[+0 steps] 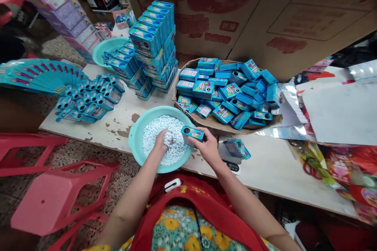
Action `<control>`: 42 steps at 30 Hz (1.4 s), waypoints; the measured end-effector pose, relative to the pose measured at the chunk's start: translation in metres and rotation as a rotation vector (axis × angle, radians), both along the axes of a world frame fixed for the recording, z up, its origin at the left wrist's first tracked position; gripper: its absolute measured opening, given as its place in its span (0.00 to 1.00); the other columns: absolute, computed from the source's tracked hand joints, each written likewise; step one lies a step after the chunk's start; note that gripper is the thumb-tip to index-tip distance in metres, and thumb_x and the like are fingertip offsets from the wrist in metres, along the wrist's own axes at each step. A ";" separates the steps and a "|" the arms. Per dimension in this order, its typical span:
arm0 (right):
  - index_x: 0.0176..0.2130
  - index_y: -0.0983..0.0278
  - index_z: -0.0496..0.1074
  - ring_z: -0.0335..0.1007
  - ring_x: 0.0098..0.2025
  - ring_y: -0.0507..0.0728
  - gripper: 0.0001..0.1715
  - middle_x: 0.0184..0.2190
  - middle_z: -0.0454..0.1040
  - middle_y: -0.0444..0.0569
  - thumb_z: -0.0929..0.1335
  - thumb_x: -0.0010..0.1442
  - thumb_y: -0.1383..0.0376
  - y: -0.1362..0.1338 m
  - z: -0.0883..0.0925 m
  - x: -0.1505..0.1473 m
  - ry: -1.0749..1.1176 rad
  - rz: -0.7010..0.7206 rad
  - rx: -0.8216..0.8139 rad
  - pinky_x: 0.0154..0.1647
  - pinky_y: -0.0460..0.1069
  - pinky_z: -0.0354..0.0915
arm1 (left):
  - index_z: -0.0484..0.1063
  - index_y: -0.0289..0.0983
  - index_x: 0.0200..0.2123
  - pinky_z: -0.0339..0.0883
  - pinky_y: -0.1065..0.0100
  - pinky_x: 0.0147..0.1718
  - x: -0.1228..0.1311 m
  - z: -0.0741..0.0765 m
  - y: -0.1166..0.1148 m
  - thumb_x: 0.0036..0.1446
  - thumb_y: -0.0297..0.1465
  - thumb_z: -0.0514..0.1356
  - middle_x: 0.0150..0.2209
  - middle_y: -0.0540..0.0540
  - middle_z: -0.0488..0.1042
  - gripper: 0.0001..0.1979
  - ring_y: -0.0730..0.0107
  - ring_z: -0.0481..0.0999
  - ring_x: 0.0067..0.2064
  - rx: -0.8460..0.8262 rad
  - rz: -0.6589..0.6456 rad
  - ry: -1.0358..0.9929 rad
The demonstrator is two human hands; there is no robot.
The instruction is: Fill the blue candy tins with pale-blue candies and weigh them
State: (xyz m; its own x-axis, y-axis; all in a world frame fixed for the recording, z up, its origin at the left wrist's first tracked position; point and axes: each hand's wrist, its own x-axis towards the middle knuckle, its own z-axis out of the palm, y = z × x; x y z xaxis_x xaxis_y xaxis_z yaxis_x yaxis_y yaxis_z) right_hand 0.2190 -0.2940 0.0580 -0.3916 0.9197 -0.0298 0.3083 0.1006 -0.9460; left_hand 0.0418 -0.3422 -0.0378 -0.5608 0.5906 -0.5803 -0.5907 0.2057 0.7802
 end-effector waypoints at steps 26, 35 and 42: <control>0.41 0.59 0.74 0.70 0.42 0.61 0.19 0.37 0.76 0.48 0.75 0.48 0.58 -0.018 -0.002 -0.065 -0.234 0.326 0.353 0.45 0.54 0.62 | 0.63 0.36 0.24 0.61 0.72 0.23 -0.013 0.100 -0.002 0.49 0.42 0.63 0.21 0.53 0.66 0.17 0.77 0.67 0.20 0.395 0.289 0.145; 0.41 0.59 0.74 0.70 0.42 0.60 0.19 0.37 0.75 0.48 0.75 0.48 0.59 -0.008 -0.006 -0.069 -0.230 0.306 0.310 0.43 0.53 0.61 | 0.64 0.35 0.22 0.63 0.71 0.27 -0.011 0.092 0.003 0.53 0.43 0.60 0.18 0.52 0.66 0.18 0.75 0.68 0.22 0.378 0.271 0.225; 0.41 0.61 0.74 0.70 0.42 0.60 0.20 0.37 0.75 0.48 0.75 0.47 0.60 -0.007 -0.013 -0.075 -0.188 0.271 0.285 0.43 0.53 0.63 | 0.65 0.35 0.24 0.63 0.71 0.27 -0.014 0.095 0.004 0.55 0.42 0.59 0.19 0.50 0.68 0.17 0.74 0.69 0.22 0.413 0.232 0.230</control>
State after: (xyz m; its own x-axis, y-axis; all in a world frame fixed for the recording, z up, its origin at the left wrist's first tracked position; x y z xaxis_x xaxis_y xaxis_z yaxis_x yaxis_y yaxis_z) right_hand 0.1440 -0.3013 0.0453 -0.6319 0.7663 0.1161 0.3992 0.4502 -0.7987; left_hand 0.0275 -0.3384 0.0570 -0.7894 0.5893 -0.1721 -0.3884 -0.2623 0.8834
